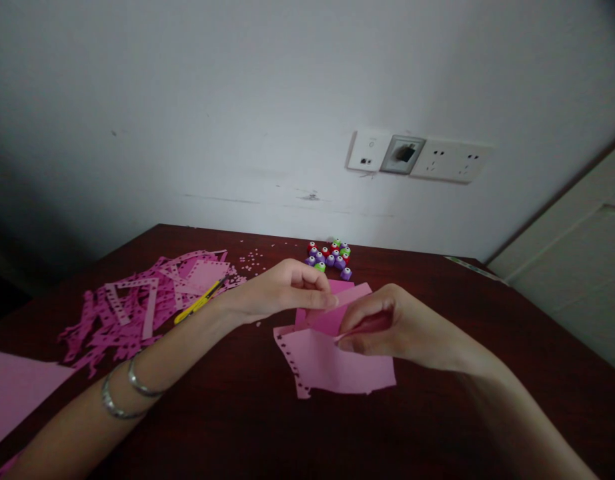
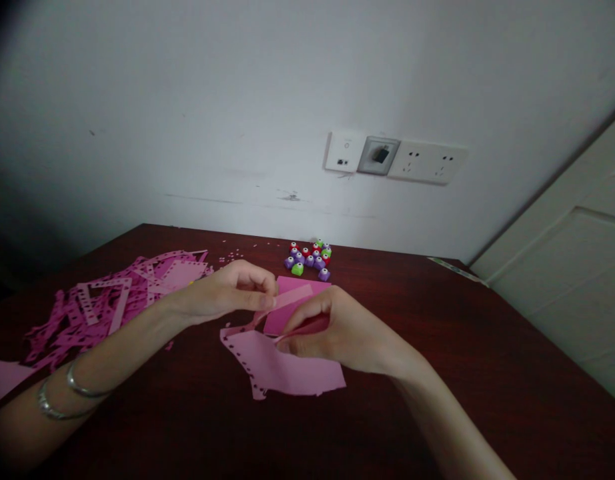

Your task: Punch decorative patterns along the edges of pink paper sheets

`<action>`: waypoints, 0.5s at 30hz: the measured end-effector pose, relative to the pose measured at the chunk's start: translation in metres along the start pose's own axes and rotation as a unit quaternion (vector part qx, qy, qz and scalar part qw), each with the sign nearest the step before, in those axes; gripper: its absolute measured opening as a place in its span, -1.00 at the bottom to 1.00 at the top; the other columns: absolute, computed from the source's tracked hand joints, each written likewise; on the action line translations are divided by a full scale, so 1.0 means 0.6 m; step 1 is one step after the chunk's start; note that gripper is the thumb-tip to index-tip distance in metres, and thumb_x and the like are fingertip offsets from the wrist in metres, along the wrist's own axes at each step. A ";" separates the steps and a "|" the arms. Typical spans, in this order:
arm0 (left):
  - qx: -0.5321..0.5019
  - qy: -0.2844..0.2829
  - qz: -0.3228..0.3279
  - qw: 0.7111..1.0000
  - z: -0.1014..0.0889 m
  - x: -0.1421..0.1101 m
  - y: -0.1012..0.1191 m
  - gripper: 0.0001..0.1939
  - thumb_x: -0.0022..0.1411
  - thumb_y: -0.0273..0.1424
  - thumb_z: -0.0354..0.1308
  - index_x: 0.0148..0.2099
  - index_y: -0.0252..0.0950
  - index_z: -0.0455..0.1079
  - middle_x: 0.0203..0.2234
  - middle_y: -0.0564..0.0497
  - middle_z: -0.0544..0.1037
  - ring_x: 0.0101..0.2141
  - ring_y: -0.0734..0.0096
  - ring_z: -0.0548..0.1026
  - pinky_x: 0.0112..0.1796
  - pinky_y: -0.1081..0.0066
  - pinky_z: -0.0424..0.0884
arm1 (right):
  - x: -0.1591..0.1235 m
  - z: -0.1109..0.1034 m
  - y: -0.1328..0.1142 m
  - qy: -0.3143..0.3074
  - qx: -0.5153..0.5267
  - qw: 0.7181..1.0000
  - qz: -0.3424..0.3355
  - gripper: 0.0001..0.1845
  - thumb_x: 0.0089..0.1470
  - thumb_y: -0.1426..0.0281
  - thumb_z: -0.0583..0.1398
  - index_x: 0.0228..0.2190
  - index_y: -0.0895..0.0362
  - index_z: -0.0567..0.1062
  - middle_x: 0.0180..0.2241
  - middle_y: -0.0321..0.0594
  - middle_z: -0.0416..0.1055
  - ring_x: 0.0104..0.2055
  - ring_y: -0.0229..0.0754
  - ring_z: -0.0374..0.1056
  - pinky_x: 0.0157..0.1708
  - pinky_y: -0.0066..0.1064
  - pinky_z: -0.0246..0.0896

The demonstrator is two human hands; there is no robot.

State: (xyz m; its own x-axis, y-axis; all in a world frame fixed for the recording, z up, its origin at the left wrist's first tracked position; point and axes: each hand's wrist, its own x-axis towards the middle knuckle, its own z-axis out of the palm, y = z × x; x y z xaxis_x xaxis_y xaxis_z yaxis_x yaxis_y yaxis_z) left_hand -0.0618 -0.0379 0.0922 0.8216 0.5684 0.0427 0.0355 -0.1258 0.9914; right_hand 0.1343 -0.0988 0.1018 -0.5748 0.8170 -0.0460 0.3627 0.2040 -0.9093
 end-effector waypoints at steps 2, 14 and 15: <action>0.022 0.011 0.006 1.000 -0.005 0.001 0.003 -0.81 0.09 -0.33 0.18 -0.45 -0.37 0.37 -0.60 0.10 0.39 -0.54 0.61 0.32 -0.48 0.56 0.24 | -0.001 -0.005 0.004 0.014 -0.026 0.999 0.013 -0.83 -0.08 0.33 0.26 -0.51 0.20 0.56 -0.58 -0.31 0.38 -0.54 -0.38 0.19 -0.55 -0.56 0.10; 0.164 -0.059 -0.023 0.984 -0.026 -0.004 0.006 -0.80 0.06 -0.28 0.19 -0.43 -0.33 0.45 -0.63 0.11 0.39 -0.59 0.62 0.27 -0.54 0.55 0.18 | -0.009 -0.018 0.009 0.056 -0.045 0.995 0.067 -0.78 -0.05 0.26 0.23 -0.46 0.19 0.54 -0.54 -0.29 0.40 -0.54 -0.35 0.22 -0.61 -0.56 0.06; 0.168 -0.057 -0.018 0.984 -0.023 -0.004 0.006 -0.81 0.06 -0.29 0.19 -0.43 -0.33 0.45 -0.62 0.11 0.40 -0.58 0.62 0.27 -0.53 0.56 0.17 | -0.009 -0.017 0.010 0.045 -0.038 0.996 0.068 -0.77 -0.07 0.26 0.25 -0.43 0.18 0.55 -0.52 -0.27 0.41 -0.53 -0.33 0.24 -0.59 -0.55 0.08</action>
State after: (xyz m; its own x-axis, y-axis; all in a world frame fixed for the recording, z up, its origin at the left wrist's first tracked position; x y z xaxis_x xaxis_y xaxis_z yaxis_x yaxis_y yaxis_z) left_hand -0.0713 -0.0284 0.0975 0.8738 0.4857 -0.0246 0.2366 -0.3802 0.8941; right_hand 0.1473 -0.0966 0.1010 -0.4497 0.8844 -0.1251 0.4890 0.1265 -0.8631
